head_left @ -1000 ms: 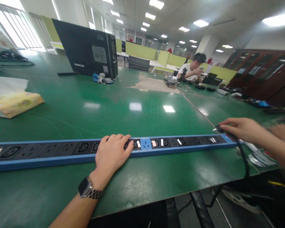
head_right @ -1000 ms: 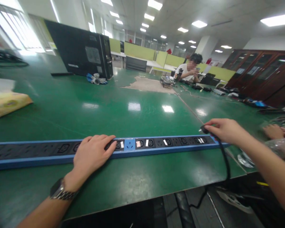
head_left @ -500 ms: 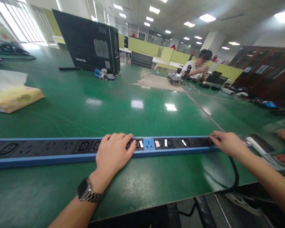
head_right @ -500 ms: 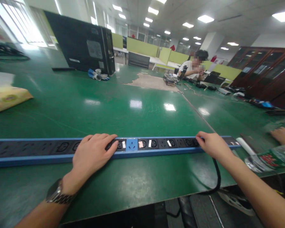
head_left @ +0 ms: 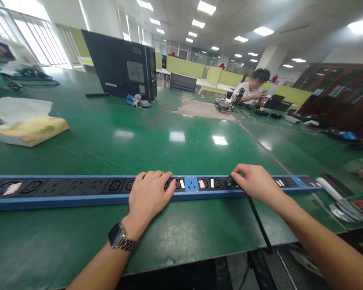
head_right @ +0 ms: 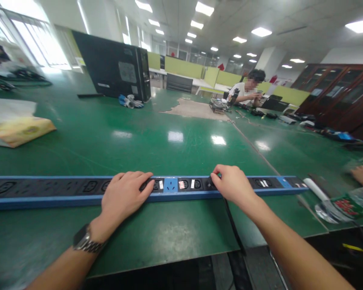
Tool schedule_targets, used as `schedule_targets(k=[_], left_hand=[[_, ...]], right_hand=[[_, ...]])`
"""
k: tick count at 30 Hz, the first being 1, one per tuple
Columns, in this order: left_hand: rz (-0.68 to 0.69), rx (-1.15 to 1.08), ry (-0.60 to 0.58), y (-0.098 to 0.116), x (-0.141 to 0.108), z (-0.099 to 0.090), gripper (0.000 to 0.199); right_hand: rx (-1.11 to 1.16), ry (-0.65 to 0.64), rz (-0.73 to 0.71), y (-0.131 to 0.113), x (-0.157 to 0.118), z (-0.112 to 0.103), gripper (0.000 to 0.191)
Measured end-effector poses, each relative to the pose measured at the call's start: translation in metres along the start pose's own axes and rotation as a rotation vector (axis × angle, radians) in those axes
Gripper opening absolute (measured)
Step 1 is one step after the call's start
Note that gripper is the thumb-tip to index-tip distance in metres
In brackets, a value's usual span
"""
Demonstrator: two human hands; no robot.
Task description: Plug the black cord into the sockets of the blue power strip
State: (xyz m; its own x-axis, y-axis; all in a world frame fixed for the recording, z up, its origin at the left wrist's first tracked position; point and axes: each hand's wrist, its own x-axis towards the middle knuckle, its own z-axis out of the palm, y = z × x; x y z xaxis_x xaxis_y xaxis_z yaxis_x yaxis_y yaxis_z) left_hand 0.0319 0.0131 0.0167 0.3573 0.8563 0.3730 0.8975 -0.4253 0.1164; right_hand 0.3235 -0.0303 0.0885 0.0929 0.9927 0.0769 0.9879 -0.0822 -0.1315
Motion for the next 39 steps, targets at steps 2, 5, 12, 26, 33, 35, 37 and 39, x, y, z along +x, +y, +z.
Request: schedule_targets(k=[2,5,12,26,33,35,37,39], left_hand=[[0.003,-0.017,0.0,0.0,0.0,0.0,0.039],[-0.007,-0.028,0.003,0.0,0.0,0.0,0.038],[-0.008,-0.019,0.0,0.0,0.0,0.001,0.039],[-0.009,-0.062,0.025,-0.001,-0.001,0.001,0.037],[-0.096,-0.251,0.143,-0.004,-0.001,-0.001,0.027],[-0.093,-0.25,0.126,-0.004,-0.001,-0.001,0.027],[-0.086,-0.255,0.118,-0.005,-0.001,0.0,0.026],[-0.09,-0.277,0.126,-0.006,0.0,0.0,0.026]], right_hand=[[-0.063,-0.022,0.002,-0.007,0.006,0.012,0.028],[-0.188,-0.013,0.027,-0.008,0.004,0.023,0.03],[-0.242,-0.008,-0.037,-0.016,-0.005,0.02,0.027],[0.392,-0.016,-0.113,-0.1,0.02,0.033,0.018],[0.109,-0.023,-0.147,-0.12,0.019,0.031,0.019],[0.086,-0.045,-0.142,-0.121,0.017,0.028,0.019],[0.092,-0.048,-0.136,-0.121,0.017,0.027,0.02],[0.091,-0.039,-0.151,-0.119,0.016,0.028,0.02]])
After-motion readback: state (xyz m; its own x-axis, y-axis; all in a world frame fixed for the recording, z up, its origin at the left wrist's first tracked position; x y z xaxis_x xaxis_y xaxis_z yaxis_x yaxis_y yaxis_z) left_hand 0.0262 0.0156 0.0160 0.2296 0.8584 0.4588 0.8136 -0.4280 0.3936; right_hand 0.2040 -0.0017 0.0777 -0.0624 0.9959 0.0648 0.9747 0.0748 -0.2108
